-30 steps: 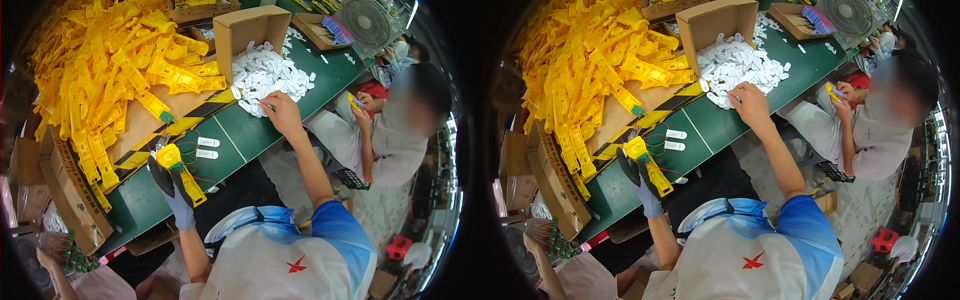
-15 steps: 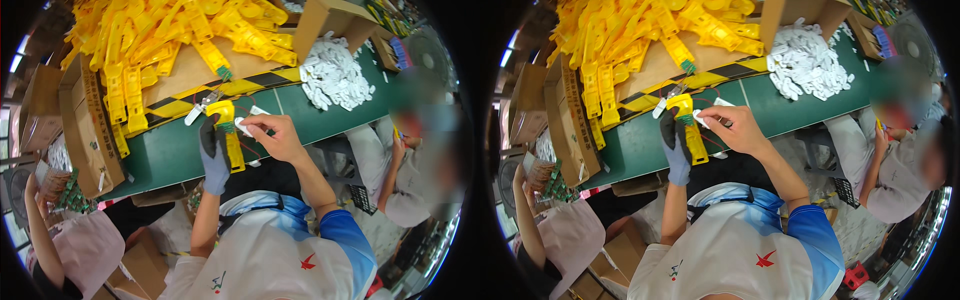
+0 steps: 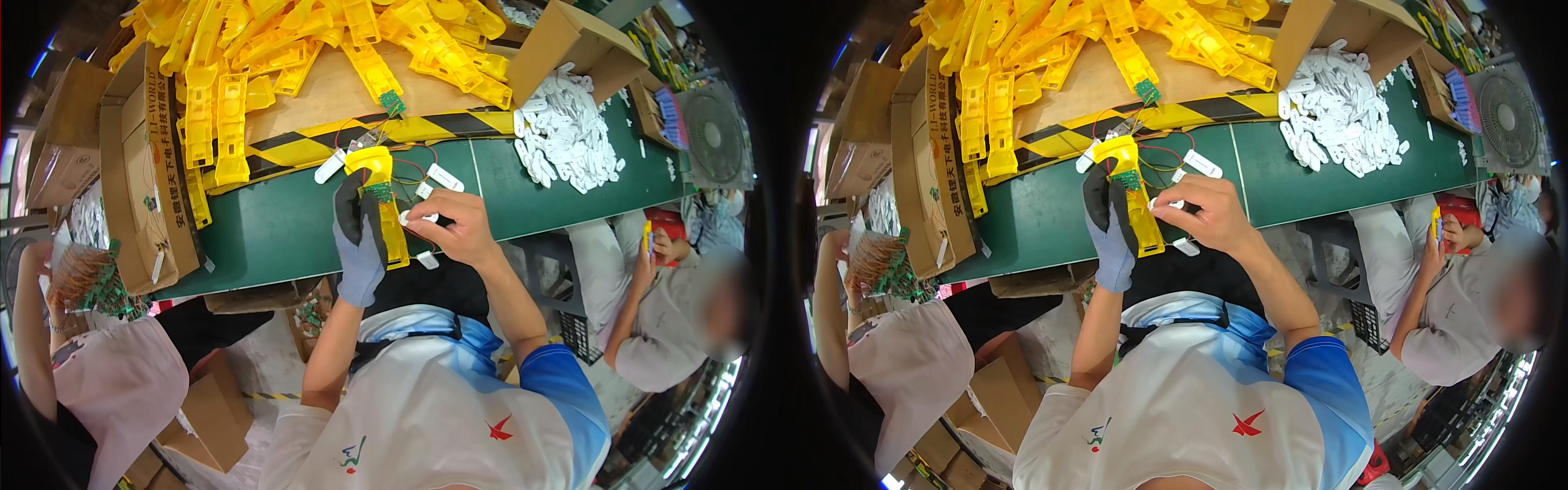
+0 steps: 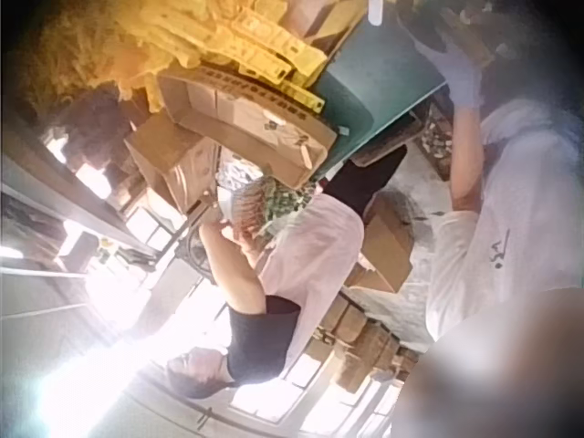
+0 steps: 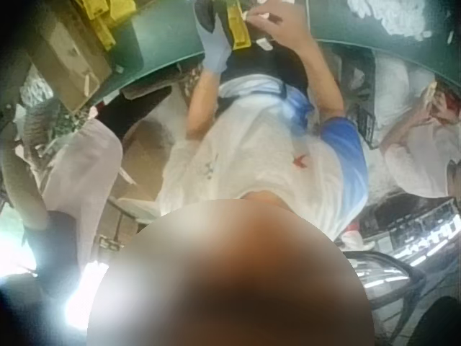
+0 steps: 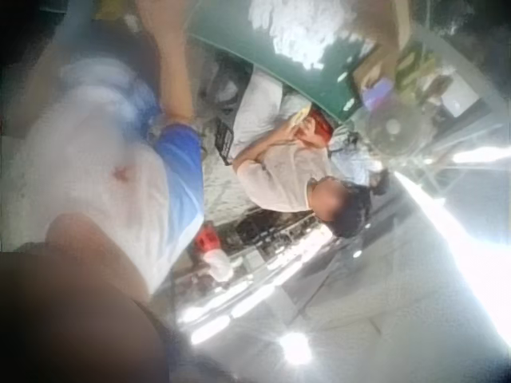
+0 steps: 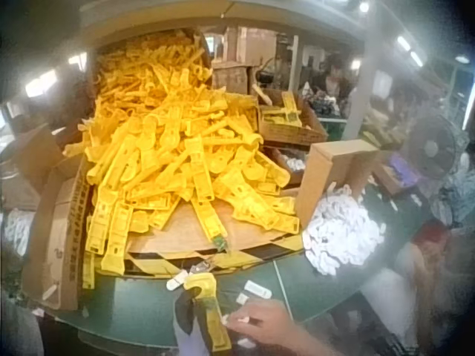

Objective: Manually assemble circuit boards into yellow plastic housings along a production line.

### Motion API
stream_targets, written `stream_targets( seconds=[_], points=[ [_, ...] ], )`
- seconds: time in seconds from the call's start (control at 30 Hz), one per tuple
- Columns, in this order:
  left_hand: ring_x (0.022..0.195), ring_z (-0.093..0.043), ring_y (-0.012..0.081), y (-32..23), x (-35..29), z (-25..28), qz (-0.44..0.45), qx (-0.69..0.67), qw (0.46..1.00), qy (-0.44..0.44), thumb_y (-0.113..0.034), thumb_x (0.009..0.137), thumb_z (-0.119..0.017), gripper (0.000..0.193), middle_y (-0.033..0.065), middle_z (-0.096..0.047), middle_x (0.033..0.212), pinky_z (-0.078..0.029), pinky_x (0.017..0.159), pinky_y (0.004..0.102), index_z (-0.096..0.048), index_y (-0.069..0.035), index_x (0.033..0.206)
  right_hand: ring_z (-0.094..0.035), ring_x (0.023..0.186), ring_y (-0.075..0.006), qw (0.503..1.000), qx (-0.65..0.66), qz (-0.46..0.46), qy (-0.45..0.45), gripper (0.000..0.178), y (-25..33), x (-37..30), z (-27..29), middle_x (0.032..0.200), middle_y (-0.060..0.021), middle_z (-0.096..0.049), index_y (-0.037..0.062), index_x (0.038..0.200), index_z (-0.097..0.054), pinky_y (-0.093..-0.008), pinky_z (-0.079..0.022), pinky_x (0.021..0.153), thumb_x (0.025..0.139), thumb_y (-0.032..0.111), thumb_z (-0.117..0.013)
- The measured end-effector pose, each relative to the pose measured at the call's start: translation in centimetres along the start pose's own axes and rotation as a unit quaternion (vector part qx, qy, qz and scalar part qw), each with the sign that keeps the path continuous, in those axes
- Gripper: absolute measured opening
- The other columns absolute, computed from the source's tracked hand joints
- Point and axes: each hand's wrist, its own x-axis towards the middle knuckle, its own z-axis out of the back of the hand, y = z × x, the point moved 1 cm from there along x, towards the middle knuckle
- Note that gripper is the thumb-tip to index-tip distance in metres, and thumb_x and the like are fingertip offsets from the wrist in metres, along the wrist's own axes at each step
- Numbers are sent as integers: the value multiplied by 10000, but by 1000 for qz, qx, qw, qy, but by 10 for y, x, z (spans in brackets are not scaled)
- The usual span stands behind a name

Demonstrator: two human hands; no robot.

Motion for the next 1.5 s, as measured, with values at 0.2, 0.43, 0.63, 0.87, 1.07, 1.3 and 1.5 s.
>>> stream_targets(
  seconds=[0.2, 0.43, 0.63, 0.87, 1.07, 1.3, 1.5],
  points=[
    [1054, -542, 152, -2, 0, -2, 9, -31, 999, 27, -102, 985, -520, 341, 102, -582, 1217, -447, 920, 298, -500, 3, 1309, -577, 582, -51, 984, 126, -125, 17, 108, -13, 2, -5, 742, -45, -699, 9, 859, -702, -211, -435, 537, 870, 115, -709],
    [999, -579, 166, -2, 3, -3, 23, 11, 999, 40, -56, 970, -523, 300, 125, -602, 1154, -475, 874, 310, -542, 7, 1263, -547, 604, -24, 978, 121, -159, 62, 138, -21, 12, -3, 745, -19, -663, 2, 951, -628, -212, -406, 522, 879, 87, -710],
    [963, -593, 179, -5, 2, -3, -1, -26, 1000, 7, -79, 977, -523, 283, 121, -611, 1111, -486, 845, 316, -553, -1, 1247, -588, 707, -48, 942, 273, -195, -19, 451, -9, 9, -24, 824, -33, -648, 21, 1200, -495, -196, -454, 633, 830, 13, -753],
    [1020, -614, 250, -3, -2, -2, -7, 20, 1000, 5, -84, 961, -531, 284, 159, -618, 1143, -495, 864, 350, -559, -1, 1232, -566, 632, -65, 985, 78, -134, -73, 437, 6, 6, -32, 715, -29, -620, 4, 1213, -649, -221, -467, 589, 797, 29, -780],
    [1016, -619, 277, 1, -4, -1, -16, 21, 1000, 9, -94, 956, -532, 287, 170, -623, 1123, -494, 864, 372, -553, -2, 1227, -608, 719, -101, 992, 42, -111, -46, 439, 12, 5, -27, 902, -85, -660, 28, 1293, -618, -239, -503, 666, 864, 34, -709],
    [975, -615, 290, -2, -1, -8, -23, 36, 999, 9, -136, 940, -558, 293, 164, -605, 1081, -499, 825, 380, -540, -2, 1200, -624, 826, -92, 973, 146, -173, -46, 416, 2, 4, -29, 1048, -96, -679, 26, 1286, -620, -241, -523, 759, 877, 23, -694],
    [912, -604, 291, -2, 0, -7, -16, 93, 995, 38, -118, 933, -538, 258, 177, -578, 1012, -491, 765, 393, -512, 10, 1156, -643, 986, -131, 989, 94, -101, -44, 373, 10, 4, -24, 1193, -145, -668, -6, 1259, -625, -259, -524, 850, 891, 21, -678]
  ],
)
